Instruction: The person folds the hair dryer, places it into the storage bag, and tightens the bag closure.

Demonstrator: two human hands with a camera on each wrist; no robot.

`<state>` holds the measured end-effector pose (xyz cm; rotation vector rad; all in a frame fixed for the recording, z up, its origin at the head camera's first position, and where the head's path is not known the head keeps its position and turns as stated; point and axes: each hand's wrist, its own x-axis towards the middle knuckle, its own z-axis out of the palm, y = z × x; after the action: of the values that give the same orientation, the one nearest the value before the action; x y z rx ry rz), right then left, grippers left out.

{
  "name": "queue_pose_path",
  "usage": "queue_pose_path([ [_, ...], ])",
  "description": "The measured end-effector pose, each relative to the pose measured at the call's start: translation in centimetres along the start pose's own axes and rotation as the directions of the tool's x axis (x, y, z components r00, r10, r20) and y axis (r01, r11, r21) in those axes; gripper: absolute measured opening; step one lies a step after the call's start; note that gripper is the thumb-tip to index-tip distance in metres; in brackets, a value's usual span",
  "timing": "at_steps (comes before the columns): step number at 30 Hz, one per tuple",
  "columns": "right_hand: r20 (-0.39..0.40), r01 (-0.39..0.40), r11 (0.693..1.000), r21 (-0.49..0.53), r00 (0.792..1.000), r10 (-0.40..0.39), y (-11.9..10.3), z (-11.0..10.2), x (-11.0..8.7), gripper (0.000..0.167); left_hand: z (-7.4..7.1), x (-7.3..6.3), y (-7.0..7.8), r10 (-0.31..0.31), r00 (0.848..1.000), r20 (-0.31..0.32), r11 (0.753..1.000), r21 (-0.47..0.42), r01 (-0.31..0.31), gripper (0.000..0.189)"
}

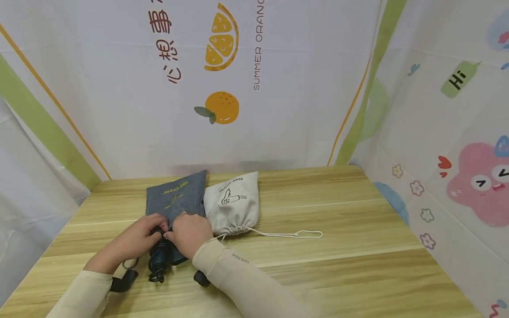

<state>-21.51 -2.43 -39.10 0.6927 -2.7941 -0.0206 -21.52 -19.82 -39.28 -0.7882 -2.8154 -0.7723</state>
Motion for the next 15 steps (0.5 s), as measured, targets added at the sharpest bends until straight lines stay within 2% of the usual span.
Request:
queue_pose_path([
  [8,-0.006,-0.006,0.999,0.038,1.0,0.006,-0.24,-0.15,-0.17,0.069,0.22,0.23,-0.14,-0.021,1.0,-0.005,1.0,0.02,0.021,0.026],
  [15,-0.041,0.009,0.998,0.065,0.999,-0.006,0.09,0.15,-0.19,0.064,0.11,-0.12,-0.07,0.038,0.999,-0.036,0.998,0.047,-0.036,0.029],
])
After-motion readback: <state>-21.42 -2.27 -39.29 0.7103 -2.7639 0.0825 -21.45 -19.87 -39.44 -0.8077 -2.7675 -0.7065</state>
